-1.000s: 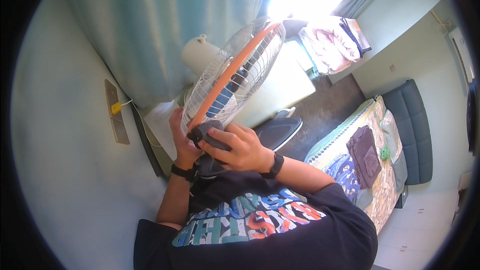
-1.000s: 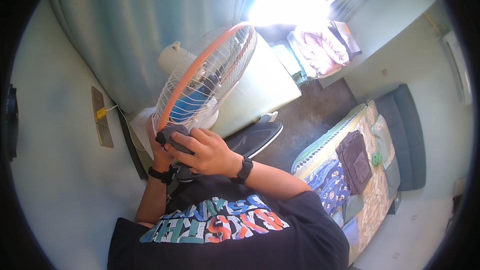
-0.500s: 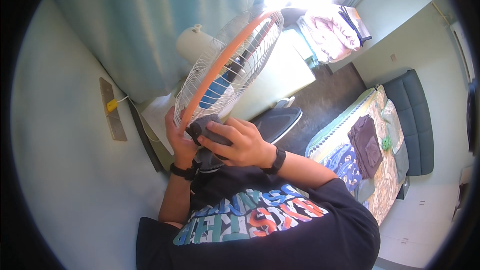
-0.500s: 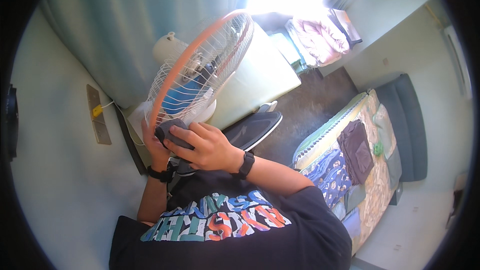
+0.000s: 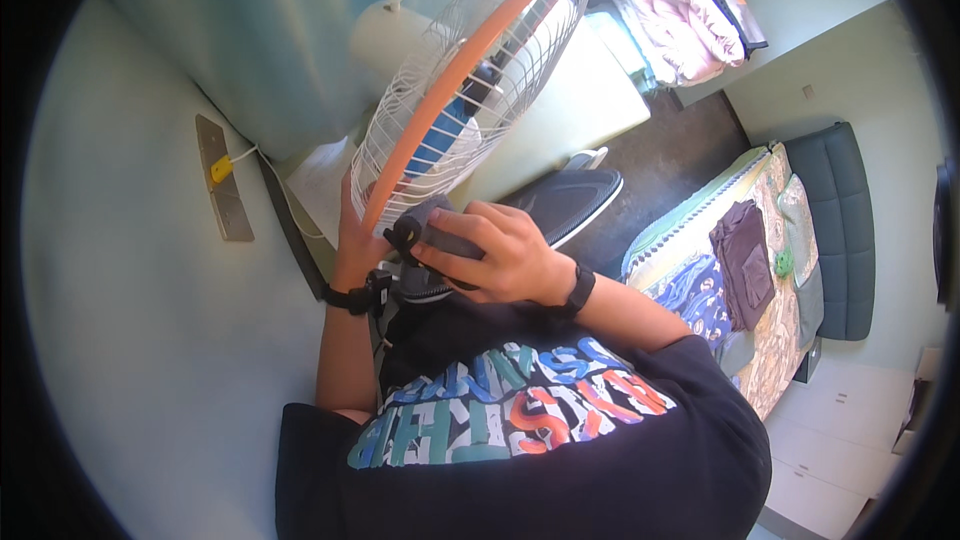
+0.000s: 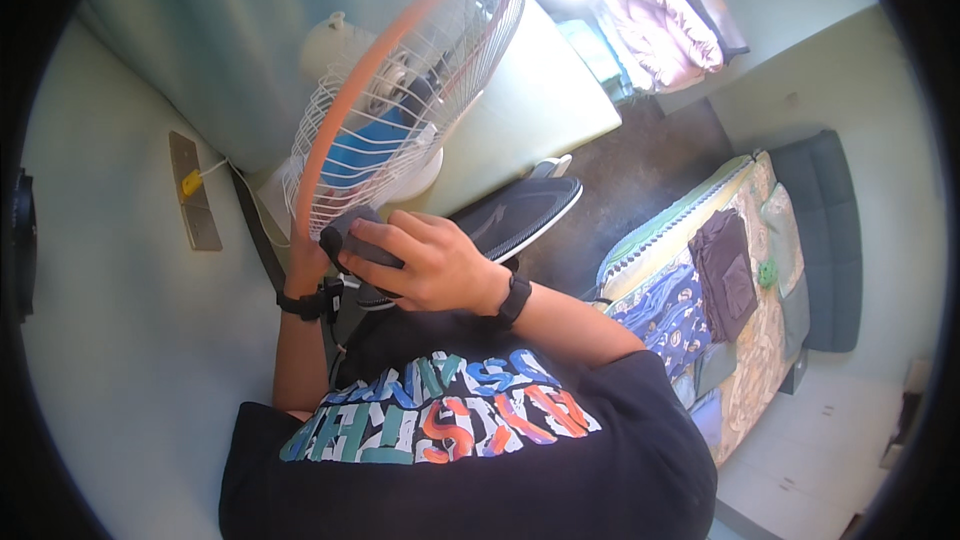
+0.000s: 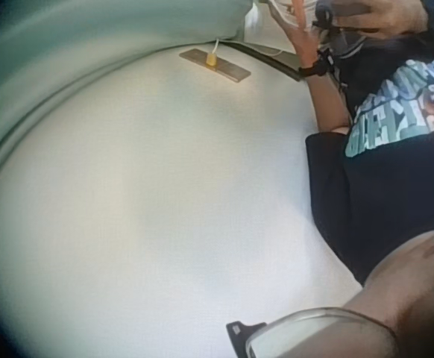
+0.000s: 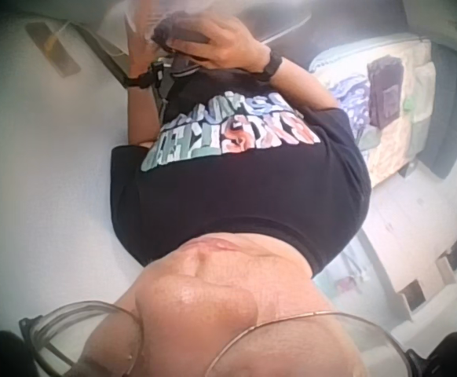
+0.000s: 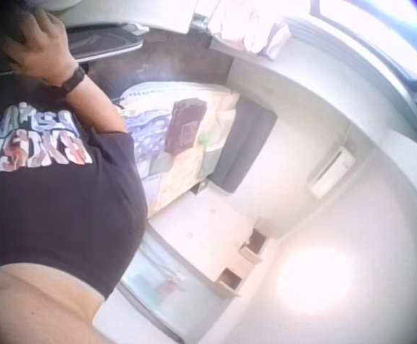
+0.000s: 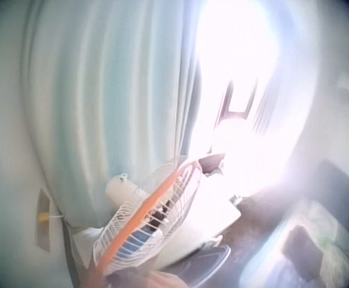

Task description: The person cleans a small electric desk fan by hand with a cloth, wiping the blades and the center of the fan grille.

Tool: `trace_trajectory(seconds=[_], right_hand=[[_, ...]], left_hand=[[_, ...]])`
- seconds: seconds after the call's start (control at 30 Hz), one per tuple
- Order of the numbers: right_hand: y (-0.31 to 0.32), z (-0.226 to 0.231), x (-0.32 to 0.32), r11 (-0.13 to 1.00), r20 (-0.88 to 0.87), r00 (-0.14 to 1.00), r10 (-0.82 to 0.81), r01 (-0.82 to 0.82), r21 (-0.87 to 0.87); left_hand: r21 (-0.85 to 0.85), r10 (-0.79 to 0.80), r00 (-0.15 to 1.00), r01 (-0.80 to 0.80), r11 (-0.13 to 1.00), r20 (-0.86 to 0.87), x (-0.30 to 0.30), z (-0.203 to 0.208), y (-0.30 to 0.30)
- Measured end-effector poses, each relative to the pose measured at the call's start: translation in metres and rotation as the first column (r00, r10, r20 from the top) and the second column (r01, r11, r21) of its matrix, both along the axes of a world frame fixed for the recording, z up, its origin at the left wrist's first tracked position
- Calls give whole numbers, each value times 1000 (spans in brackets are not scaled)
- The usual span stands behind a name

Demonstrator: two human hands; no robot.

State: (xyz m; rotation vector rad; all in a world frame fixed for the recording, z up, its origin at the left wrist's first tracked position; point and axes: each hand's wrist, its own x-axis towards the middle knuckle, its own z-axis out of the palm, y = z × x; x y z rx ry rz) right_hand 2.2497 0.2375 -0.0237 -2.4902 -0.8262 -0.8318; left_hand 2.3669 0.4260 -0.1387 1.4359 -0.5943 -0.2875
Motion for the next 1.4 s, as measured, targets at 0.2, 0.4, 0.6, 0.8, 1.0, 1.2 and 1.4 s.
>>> trace_trajectory(seconds=[0.2,0.4,0.6,0.8,1.0,1.2,1.4], right_hand=[[-6,-14,-9,998,-93,994,59,-55,42],[-19,-23,-25,999,-183,983,-14,22,41],[-21,-24,-28,989,-201,978,-50,77,127],[-22,-25,-31,982,-203,977,-68,102,161],[-25,-29,-30,969,-177,983,-43,84,232],[-27,-29,-33,958,-154,986,-65,105,266],[-27,-38,-38,930,-176,981,-77,134,342]], left_hand=[[9,-67,997,67,998,37,0,-12,-4],[-29,-121,989,119,992,-86,-9,-3,-11],[50,-154,984,159,986,-90,-9,7,-3],[193,-316,935,345,919,-163,3,32,27],[306,-78,954,170,937,-291,16,15,49],[328,110,964,-25,944,-242,4,7,12],[265,117,935,-26,964,-335,5,-10,5]])
